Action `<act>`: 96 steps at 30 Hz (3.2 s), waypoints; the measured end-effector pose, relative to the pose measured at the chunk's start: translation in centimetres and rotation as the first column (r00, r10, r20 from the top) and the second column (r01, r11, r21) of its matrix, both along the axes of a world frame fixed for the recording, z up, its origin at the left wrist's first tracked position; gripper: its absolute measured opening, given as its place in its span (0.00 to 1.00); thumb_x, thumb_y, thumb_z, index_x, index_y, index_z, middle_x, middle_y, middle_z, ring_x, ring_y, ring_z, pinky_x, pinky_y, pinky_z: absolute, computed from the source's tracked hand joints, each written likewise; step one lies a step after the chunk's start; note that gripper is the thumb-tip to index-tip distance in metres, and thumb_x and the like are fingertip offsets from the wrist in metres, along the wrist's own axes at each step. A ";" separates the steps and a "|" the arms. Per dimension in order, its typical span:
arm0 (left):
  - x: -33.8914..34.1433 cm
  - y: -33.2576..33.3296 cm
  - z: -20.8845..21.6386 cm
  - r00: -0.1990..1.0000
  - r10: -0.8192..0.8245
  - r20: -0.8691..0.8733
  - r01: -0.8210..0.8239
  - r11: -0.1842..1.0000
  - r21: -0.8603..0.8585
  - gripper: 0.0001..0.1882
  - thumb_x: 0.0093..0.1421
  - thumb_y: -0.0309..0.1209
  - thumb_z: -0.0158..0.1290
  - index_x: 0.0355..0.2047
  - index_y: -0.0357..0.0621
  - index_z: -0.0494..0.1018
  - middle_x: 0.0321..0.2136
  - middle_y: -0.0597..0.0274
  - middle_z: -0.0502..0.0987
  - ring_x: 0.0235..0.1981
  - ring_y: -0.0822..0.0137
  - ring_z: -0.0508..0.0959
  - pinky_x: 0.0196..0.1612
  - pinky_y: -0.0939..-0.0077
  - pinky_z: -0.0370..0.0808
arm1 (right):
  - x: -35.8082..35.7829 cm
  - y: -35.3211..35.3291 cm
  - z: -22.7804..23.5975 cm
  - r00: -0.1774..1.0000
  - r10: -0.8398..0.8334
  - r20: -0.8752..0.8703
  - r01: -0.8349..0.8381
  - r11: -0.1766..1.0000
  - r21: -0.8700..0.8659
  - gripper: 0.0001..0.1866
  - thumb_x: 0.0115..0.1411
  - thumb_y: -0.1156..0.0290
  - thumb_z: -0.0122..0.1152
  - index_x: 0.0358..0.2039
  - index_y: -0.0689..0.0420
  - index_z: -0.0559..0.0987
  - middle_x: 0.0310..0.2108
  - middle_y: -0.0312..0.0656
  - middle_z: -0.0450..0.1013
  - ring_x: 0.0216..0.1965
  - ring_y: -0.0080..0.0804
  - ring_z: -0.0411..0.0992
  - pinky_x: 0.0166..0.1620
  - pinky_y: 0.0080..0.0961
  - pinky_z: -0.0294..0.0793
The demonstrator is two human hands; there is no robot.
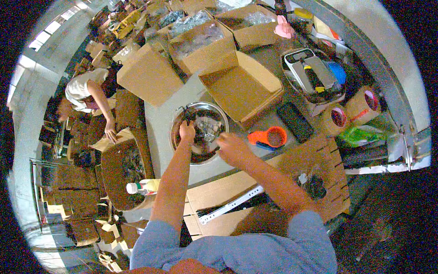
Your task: The person packs various items into a cardboard box, including long black rods, a metal rail, and a bag of hardware, before sealing the box with packing tape using a tape dispenser.
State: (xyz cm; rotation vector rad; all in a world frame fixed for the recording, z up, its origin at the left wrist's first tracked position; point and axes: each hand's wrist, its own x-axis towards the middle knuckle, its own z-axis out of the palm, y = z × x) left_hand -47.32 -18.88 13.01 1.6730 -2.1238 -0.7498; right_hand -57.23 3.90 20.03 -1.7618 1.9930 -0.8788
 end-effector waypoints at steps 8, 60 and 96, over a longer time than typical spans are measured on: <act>5.9 6.3 8.9 0.638 0.150 -0.755 0.287 0.864 0.414 0.06 0.61 0.28 0.45 0.39 0.43 0.64 0.19 0.69 0.63 0.16 0.78 0.62 0.18 0.84 0.62 | 1.3 -10.6 -5.6 0.853 -0.145 -0.501 0.193 0.980 0.043 0.22 0.52 0.68 0.53 0.50 0.50 0.68 0.48 0.55 0.66 0.43 0.52 0.70 0.44 0.43 0.69; 17.0 43.5 0.9 0.468 -0.736 0.489 0.861 0.504 -0.067 0.34 0.56 0.36 0.46 0.63 0.57 0.50 0.59 0.47 0.53 0.57 0.37 0.57 0.49 0.42 0.66 | 2.4 21.4 -0.1 0.998 -0.064 -0.021 0.057 0.966 -0.252 0.12 0.46 0.73 0.58 0.33 0.59 0.72 0.36 0.51 0.67 0.42 0.51 0.65 0.46 0.42 0.64; 16.7 43.2 2.9 0.458 -0.887 0.061 0.889 0.457 -0.033 0.31 0.48 0.44 0.55 0.49 0.45 0.60 0.50 0.51 0.64 0.55 0.49 0.61 0.50 0.45 0.62 | 7.1 17.5 0.0 0.849 0.478 -0.223 -0.425 0.870 0.249 0.24 0.48 0.67 0.63 0.46 0.56 0.71 0.48 0.47 0.65 0.50 0.47 0.64 0.52 0.39 0.65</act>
